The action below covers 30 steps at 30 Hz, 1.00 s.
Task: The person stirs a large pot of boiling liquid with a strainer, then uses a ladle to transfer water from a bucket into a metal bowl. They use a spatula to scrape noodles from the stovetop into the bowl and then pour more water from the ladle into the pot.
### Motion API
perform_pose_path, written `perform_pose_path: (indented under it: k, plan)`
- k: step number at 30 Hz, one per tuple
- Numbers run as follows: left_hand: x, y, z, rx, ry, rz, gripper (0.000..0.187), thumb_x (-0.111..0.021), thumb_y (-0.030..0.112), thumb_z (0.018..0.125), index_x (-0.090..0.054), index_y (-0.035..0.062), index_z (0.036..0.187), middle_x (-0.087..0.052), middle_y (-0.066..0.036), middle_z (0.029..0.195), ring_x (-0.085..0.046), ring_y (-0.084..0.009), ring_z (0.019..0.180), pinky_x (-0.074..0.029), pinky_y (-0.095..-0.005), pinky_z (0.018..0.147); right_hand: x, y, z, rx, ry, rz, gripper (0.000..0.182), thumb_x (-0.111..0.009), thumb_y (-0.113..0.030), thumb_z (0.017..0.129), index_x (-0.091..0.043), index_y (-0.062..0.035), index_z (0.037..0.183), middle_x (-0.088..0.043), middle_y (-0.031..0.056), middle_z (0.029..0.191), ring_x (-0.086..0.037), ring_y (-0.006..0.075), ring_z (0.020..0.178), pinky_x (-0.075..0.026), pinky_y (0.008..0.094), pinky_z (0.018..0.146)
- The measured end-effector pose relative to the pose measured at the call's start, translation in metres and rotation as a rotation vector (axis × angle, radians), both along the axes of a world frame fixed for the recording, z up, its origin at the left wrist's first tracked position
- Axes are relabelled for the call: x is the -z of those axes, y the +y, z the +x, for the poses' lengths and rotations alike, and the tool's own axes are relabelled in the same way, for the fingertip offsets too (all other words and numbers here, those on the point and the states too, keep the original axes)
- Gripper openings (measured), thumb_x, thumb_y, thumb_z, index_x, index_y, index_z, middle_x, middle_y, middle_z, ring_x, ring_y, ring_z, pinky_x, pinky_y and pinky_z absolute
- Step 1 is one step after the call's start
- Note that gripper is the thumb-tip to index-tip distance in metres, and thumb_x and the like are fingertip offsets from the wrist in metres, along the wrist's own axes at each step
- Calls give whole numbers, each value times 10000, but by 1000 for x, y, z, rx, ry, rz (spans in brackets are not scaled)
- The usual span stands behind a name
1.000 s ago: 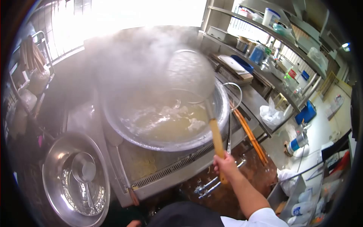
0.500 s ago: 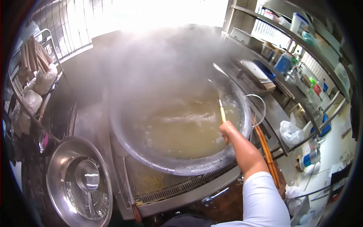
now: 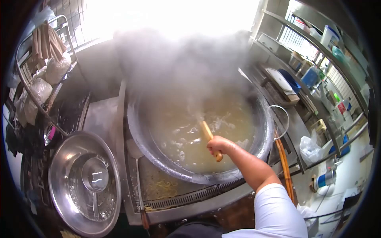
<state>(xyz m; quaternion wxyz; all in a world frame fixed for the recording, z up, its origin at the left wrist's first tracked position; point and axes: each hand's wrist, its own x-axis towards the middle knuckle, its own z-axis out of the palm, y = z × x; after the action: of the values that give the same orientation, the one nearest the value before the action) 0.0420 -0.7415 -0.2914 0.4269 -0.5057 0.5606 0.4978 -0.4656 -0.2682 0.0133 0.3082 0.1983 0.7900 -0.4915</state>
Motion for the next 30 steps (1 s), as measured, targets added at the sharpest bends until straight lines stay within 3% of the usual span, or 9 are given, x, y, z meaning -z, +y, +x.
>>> perform_pose_path:
  k: [6, 9, 11, 12, 13, 19, 23, 25, 30]
  plan:
    - [-10, -22, -40, 87, -13, -16, 324, -498, 345, 917, -600, 84, 1080, -627, -80, 875, -576, -207, 733, -455, -373, 643, -14, -23, 64, 58, -62, -426, 72, -589, -84, 835, -548, -28, 816, -542, 44, 635, -560, 132, 532, -503, 327, 473]
    - [-16, -30, -57, 115, -33, -15, 334, -497, 350, 918, -597, 81, 1090, -630, -88, 900, -582, -215, 759, -464, -389, 691, -17, -24, 113, 98, -142, -617, 301, -604, -113, 850, -490, -61, 1125, -518, -4, 700, -517, 86, 519, -475, 273, 450]
    - [-18, -31, -63, 141, -38, -19, 340, -496, 353, 919, -594, 80, 1097, -632, -93, 916, -587, -220, 777, -470, -400, 723, -22, -24, 149, 129, -193, -709, 354, -607, -116, 861, -475, -73, 1186, -488, -19, 691, -499, 79, 509, -462, 247, 452]
    - [-16, -31, -69, 222, -26, -62, 263, -508, 215, 909, -644, 92, 1098, -677, -65, 996, -631, -257, 934, -485, -431, 798, -23, -22, 169, 126, -187, -751, 381, -609, -116, 861, -469, -75, 1213, -485, -18, 691, -497, 80, 510, -453, 242, 451]
    - [-20, -33, -69, 225, -28, -58, 263, -508, 215, 909, -644, 92, 1098, -677, -65, 996, -631, -257, 934, -485, -431, 798, -27, -20, 188, 121, -180, -793, 408, -611, -116, 861, -463, -78, 1240, -481, -17, 690, -496, 81, 511, -445, 237, 451]
    - [-15, -40, -61, 317, -5, 8, 286, -445, 192, 921, -628, 114, 1126, -667, -56, 1059, -622, -247, 924, -467, -435, 773, -78, -15, 290, 228, -197, -770, 468, -632, -139, 855, -444, -50, 1274, -470, 3, 709, -501, 93, 519, -455, 245, 460]
    - [-11, -54, -57, 307, 87, 202, 259, -510, 310, 903, -632, 156, 1072, -653, -34, 912, -598, -203, 757, -463, -390, 664, -93, -4, 341, 220, -155, -703, 522, -625, -143, 864, -409, -43, 1328, -480, 10, 703, -491, 99, 509, -431, 248, 467]
    - [-3, -54, -62, 382, 70, 166, 263, -518, 326, 900, -633, 156, 1064, -644, -30, 893, -587, -197, 739, -462, -387, 659, -105, -4, 364, 224, -115, -647, 518, -622, -160, 871, -408, -23, 1323, -490, 13, 704, -498, 102, 506, -442, 249, 467]
    - [11, -42, -90, 556, 70, 47, 278, -538, 367, 891, -635, 158, 1046, -623, -19, 845, -562, -183, 695, -459, -380, 646, -103, -13, 411, 195, -81, -465, 455, -647, -193, 886, -448, -98, 1284, -507, 16, 715, -504, 104, 514, -457, 255, 470]
